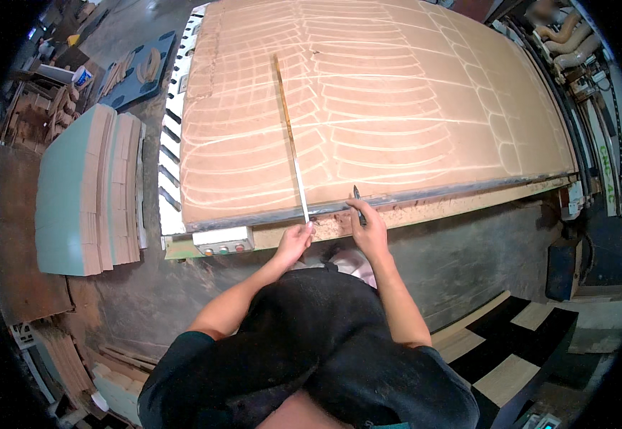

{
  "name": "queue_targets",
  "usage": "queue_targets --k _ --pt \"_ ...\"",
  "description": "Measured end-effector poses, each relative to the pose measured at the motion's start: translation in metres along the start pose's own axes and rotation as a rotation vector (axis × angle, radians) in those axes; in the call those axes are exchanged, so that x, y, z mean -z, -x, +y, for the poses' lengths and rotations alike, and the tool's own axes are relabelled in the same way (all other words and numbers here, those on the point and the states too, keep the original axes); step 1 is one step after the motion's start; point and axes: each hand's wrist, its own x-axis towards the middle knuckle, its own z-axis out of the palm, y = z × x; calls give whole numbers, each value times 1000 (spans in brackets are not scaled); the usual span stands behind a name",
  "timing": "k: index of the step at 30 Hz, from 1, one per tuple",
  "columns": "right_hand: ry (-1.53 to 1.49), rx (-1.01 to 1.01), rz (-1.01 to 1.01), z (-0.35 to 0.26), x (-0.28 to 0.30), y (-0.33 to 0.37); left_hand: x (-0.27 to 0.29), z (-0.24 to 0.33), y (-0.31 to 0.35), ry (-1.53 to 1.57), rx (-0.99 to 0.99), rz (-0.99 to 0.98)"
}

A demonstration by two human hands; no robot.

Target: The person uses a long wooden stick as a straight edge to mark multiple vertical lines across a large wooden board using a black marker.

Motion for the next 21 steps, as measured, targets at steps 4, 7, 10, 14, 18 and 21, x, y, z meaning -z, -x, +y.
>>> queue_targets --k 4,7,10,14,18,21 --pt "-10 14 -62 6 4 -17 4 1 -7 -195 -68 7" --pt "-12 55 -115 2 8 -40 6 10 -25 -292 -68 49" --pt "35 109 -150 1 15 -60 0 47 -34 -284 35 71" --pt "24 74 -253 11 17 -74 -2 33 -41 -339 41 148" --pt "83 143 -265 36 26 -66 -15 58 -14 -665 86 246" --pt "70 223 -269 43 26 -66 -25 67 12 -918 67 335"
